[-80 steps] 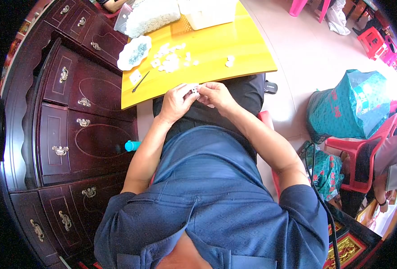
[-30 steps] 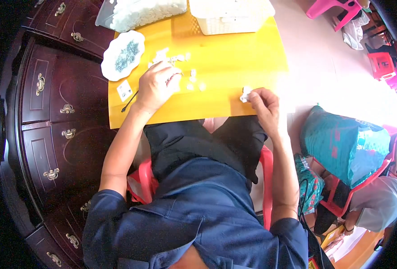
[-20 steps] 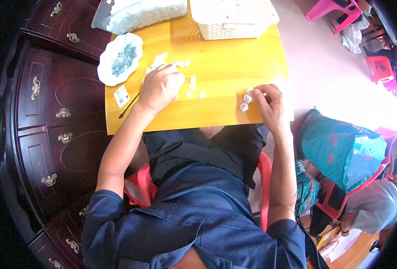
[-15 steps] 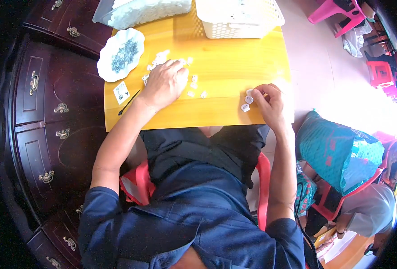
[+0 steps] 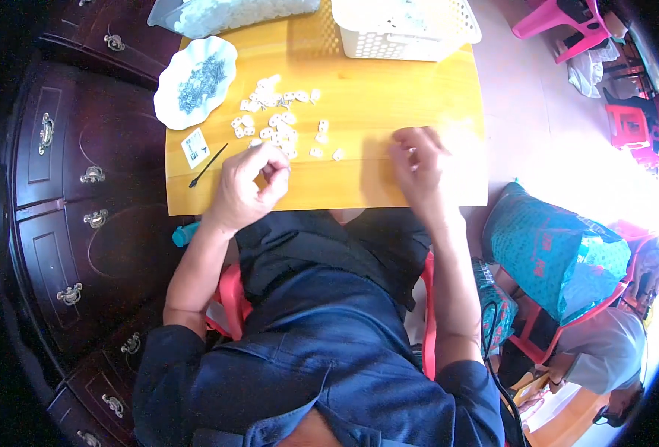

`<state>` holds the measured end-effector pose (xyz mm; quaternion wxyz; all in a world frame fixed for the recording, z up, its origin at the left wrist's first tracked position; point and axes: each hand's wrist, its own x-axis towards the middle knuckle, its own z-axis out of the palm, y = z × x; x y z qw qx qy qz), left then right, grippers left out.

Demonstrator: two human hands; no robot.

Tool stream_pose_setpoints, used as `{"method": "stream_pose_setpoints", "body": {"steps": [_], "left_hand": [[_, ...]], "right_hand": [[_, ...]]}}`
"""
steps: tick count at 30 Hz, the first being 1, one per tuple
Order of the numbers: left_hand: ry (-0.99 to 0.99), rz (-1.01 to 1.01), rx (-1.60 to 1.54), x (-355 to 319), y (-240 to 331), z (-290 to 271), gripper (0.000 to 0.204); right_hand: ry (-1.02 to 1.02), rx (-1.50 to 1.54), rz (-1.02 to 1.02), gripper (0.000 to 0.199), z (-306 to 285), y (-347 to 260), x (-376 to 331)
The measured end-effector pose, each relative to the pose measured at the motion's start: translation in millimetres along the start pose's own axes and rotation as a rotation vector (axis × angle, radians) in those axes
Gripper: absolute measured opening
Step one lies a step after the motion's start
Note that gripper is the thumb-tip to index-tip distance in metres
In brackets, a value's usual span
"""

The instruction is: Assembling small white plastic components by hand at a workshop table.

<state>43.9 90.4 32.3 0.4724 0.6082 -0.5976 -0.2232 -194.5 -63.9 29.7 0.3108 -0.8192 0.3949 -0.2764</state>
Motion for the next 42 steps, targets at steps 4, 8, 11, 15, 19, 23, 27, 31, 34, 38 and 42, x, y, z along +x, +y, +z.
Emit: {"method": "stream_pose_setpoints", "body": {"steps": [4,8,11,15,19,23,27,31,34,38,42], "left_hand": [[0.001,-0.011,-0.050,-20.6,-7.3,15.3,0.014],[-0.034,-0.042,-0.141,-27.2,-5.5,26.4,0.015],[-0.044,-0.093,-0.153,-33.7,-6.6,32.3,0.015],[-0.052,-0.091,-0.140,-30.9,-4.0,32.9,0.013],[-0.050,-0.120,-0.123,-29.5,-4.0,32.9,0.010],[-0.031,-0.115,-0.110,-28.2,-8.0,35.7,0.009],[0.007,-0.140,-0.142,-27.9,-7.1,36.2,0.010],[-0.008,-0.172,-0.159,-24.0,-4.1,37.4,0.010],[0.002,-0.153,-0.171,-23.7,-1.0,40.5,0.010],[0.005,-0.182,-0.200,-19.5,2.5,47.0,0.012],[0.009,-0.169,-0.187,-15.8,5.7,51.4,0.015]], "right_hand": [[-0.115,-0.086,-0.167,0.011,35.1,-13.1,-2.5],[-0.168,-0.156,-0.112,0.014,47.7,-22.3,-3.6],[-0.158,-0.187,-0.136,0.013,50.8,-25.0,-3.3],[-0.157,-0.161,-0.158,0.012,52.0,-28.0,0.0],[-0.192,-0.091,-0.161,0.010,52.4,-31.2,6.3],[-0.227,-0.072,-0.117,0.010,54.7,-28.3,5.4],[-0.263,0.054,-0.042,0.011,52.7,-29.7,-4.6],[-0.236,0.347,0.097,0.014,52.6,-25.5,-21.9],[-0.298,0.538,0.214,0.012,51.9,-30.1,-35.2],[-0.339,0.966,0.475,0.009,54.6,-23.7,-47.0],[-0.301,1.065,0.460,0.010,53.7,-20.8,-48.5]]}}
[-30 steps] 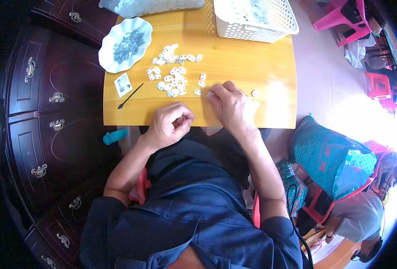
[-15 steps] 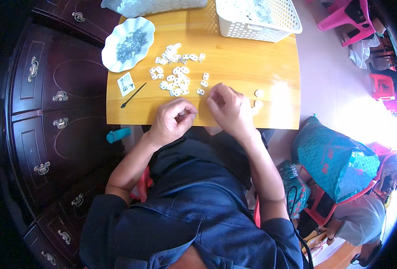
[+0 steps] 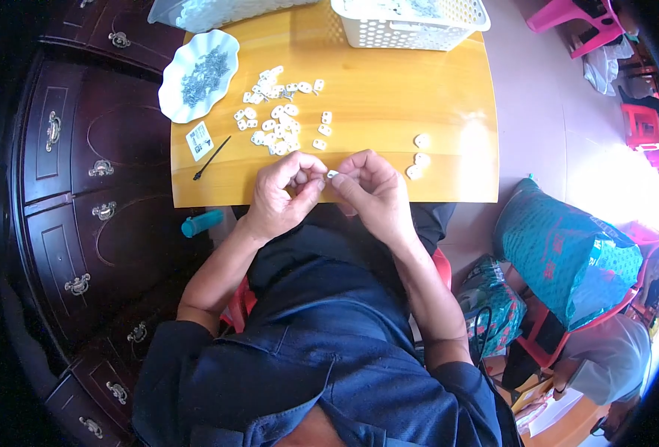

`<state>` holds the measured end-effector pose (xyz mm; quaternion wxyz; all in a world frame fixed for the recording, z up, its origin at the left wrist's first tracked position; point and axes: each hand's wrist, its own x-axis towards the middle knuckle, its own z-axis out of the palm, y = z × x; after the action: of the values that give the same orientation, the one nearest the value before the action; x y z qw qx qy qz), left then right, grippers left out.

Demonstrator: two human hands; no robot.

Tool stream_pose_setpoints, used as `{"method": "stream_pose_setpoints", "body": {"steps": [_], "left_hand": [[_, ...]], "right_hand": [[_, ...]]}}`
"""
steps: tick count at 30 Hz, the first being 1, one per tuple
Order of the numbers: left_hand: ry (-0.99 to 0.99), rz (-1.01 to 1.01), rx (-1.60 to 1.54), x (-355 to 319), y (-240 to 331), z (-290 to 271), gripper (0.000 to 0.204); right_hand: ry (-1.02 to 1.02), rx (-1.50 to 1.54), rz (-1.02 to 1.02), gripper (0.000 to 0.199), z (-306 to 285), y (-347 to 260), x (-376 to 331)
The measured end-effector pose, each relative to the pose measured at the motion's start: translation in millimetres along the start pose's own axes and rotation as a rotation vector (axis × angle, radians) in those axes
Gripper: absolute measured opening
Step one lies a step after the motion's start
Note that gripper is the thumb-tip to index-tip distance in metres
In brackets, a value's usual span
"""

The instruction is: Assembling small white plastic components by hand at a workshop table.

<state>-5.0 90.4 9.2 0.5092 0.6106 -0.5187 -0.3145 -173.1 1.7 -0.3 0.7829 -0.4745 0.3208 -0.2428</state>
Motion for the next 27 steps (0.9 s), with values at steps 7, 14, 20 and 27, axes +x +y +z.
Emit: {"method": "stream_pose_setpoints", "body": {"steps": [7,14,20,27], "left_hand": [[-0.008,0.012,-0.026,3.4,2.8,4.6,0.019],[0.016,0.092,0.030,8.2,6.1,14.4,0.017],[-0.002,0.113,0.101,10.9,8.7,15.6,0.017],[0.017,0.107,0.077,16.6,8.6,15.9,0.018]], "right_hand": [[0.021,0.072,0.007,0.016,-1.7,-6.6,-2.5],[-0.004,0.040,0.000,0.017,-7.0,-0.4,-5.7],[-0.034,-0.032,-0.065,0.015,-6.2,1.6,-9.8],[-0.043,0.078,-0.086,0.017,-5.8,2.0,-9.3]]}}
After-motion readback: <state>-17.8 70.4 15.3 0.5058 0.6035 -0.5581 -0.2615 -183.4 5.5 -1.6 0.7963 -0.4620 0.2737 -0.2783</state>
